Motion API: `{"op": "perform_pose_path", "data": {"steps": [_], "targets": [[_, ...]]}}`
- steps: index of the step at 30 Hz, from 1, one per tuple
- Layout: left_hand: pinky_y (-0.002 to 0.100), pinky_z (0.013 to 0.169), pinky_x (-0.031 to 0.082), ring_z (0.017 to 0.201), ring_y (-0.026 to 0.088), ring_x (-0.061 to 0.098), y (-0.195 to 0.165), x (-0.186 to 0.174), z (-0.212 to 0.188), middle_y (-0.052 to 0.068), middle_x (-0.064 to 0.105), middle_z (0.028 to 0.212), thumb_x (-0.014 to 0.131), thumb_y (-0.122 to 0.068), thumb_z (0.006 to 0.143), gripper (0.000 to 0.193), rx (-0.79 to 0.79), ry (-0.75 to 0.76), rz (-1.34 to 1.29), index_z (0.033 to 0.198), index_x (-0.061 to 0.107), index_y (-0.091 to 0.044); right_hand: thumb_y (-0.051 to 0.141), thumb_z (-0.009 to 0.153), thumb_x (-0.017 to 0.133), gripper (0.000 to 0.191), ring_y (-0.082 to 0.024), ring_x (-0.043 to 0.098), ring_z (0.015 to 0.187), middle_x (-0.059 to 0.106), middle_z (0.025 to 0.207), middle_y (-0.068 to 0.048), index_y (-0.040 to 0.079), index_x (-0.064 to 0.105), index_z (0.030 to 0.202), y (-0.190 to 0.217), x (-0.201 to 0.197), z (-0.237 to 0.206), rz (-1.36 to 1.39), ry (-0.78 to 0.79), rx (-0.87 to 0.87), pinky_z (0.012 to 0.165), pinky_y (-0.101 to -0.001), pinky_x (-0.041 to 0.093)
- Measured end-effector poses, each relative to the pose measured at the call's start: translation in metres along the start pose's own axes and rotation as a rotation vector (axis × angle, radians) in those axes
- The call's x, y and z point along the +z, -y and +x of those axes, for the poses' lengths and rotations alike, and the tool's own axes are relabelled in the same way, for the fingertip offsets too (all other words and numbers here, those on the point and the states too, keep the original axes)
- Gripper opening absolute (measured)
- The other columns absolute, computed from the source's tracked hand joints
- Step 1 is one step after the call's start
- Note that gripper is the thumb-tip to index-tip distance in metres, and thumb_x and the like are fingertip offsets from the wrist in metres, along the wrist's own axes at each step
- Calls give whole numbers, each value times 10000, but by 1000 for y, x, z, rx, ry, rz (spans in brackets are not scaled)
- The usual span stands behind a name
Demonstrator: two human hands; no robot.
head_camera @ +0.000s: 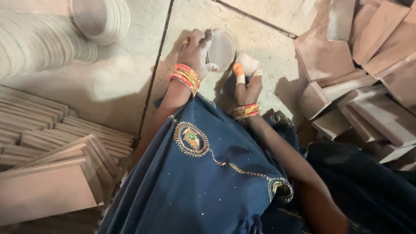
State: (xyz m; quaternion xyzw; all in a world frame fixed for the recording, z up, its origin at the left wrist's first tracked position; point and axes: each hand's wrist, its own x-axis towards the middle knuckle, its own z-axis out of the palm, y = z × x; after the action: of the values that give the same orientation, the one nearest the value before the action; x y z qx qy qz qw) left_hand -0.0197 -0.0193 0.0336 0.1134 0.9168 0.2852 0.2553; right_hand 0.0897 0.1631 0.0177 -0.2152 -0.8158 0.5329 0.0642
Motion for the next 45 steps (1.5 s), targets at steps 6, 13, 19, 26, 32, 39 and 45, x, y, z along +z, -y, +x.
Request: {"op": "perform_pose_path", "data": {"steps": [6, 13, 19, 26, 32, 39, 45], "targets": [[559, 1067, 390, 1291, 407, 496, -4, 16, -5, 145, 410, 1447, 994, -333, 564, 1332, -12, -91, -36, 1608, 176, -203, 152, 1024, 717, 303, -289, 738, 1007, 748, 1108, -187, -12, 619, 1259, 15, -6, 24, -112, 53, -145, 860, -375, 564], [555, 1085, 371, 1322, 436, 443, -6, 24, -3, 130, 386, 1489, 1005, -358, 535, 1349, -56, -93, 32, 1600, 183, -257, 147, 1021, 717, 247, -429, 703, 765, 715, 891, -239, -35, 638, 1170, 8, -23, 51, -288, 248, -223, 619, -468, 520], [551, 1121, 343, 1307, 419, 455, -4, 24, -4, 124, 409, 1479, 1017, -352, 513, 1330, -8, -135, 11, 1591, 247, -235, 149, 979, 728, 242, -447, 652, 660, 647, 734, -257, -68, 624, 956, 2, -18, 140, -536, 520, -490, 573, -503, 492], [539, 1104, 366, 1330, 400, 447, 1, 17, -6, 113, 436, 1458, 1014, -354, 483, 1324, -7, -172, -33, 1590, 300, -231, 149, 1038, 743, 281, -310, 741, 905, 750, 1027, -216, -86, 679, 1179, 6, -32, 116, -147, 448, -510, 764, -394, 574], [503, 1003, 430, 1247, 363, 536, -16, 5, -16, 181, 514, 1402, 1007, -397, 597, 1140, 120, -370, -118, 1525, 419, -96, 68, 1023, 709, 220, -176, 726, 976, 758, 1109, -75, -22, 715, 1224, 20, -49, 91, 773, 240, 505, 807, -303, 577], [315, 781, 580, 868, 218, 743, -48, -5, -10, 134, 751, 958, 868, -264, 866, 371, 149, -291, -778, 1053, 720, 20, 77, 1027, 578, 267, -250, 722, 1092, 708, 1216, -98, 36, 615, 1288, 25, -46, 87, 1167, 440, 625, 927, -365, 586], [366, 691, 557, 758, 251, 725, -55, -14, -18, 114, 723, 817, 770, -101, 841, 110, 107, -299, -686, 851, 684, -33, 119, 1074, 654, 318, -263, 706, 1094, 714, 1237, -141, 36, 591, 1374, 48, -55, 94, 1134, 563, 380, 972, -402, 566]]}}
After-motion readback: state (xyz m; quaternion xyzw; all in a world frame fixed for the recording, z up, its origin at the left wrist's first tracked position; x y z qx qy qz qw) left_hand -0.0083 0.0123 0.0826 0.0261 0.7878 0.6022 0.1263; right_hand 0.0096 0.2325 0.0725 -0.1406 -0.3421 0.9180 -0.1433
